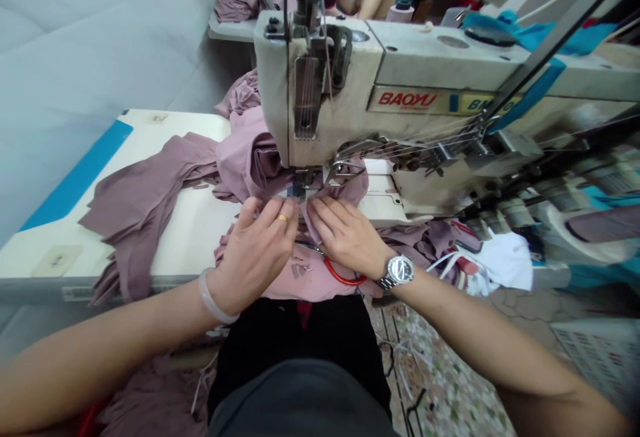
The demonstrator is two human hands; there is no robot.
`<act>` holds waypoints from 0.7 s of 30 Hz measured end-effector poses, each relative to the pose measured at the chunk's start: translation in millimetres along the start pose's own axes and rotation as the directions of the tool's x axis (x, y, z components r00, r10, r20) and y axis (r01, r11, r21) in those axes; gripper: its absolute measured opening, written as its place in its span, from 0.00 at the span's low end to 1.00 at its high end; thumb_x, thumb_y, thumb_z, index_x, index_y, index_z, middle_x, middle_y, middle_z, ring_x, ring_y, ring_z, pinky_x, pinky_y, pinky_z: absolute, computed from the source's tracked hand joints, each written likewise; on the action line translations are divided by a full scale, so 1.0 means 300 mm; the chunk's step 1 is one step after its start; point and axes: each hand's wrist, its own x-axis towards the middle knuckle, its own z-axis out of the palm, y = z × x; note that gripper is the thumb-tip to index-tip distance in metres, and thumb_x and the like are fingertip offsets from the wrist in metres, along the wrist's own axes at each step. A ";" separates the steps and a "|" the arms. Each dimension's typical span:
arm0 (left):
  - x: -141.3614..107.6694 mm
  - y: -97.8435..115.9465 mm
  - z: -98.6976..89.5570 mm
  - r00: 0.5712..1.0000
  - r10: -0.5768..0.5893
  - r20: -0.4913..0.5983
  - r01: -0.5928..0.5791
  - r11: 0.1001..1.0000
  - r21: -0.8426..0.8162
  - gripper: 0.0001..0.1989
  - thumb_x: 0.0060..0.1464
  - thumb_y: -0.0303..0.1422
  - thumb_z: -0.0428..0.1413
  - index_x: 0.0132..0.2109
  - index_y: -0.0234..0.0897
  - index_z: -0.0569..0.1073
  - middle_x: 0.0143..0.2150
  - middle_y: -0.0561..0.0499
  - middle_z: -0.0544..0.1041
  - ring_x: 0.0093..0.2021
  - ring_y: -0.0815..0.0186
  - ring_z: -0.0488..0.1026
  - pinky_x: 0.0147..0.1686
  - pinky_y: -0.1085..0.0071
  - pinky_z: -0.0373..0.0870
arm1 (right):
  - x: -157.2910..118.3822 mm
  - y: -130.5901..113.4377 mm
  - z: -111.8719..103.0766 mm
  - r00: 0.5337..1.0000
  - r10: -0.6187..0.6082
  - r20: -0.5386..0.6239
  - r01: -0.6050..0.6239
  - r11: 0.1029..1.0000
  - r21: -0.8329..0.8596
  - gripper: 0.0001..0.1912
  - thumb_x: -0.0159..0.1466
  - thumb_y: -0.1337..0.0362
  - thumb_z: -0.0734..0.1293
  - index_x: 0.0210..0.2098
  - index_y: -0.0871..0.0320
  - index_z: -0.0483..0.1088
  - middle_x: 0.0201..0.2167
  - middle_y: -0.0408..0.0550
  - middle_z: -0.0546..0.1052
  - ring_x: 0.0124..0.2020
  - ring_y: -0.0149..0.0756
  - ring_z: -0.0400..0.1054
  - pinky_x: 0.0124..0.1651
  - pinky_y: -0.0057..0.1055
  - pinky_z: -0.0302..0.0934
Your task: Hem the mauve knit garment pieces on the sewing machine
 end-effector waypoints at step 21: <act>-0.024 -0.008 0.061 0.998 -0.054 -0.011 0.052 0.989 -0.135 0.21 0.62 0.25 0.48 0.61 0.26 0.67 0.58 0.38 0.70 0.52 0.53 0.68 0.45 0.59 0.69 | 0.033 -0.089 0.015 0.948 0.318 0.015 -0.316 0.935 0.160 0.23 0.69 0.64 0.57 0.61 0.65 0.64 0.59 0.56 0.69 0.56 0.49 0.58 0.54 0.45 0.58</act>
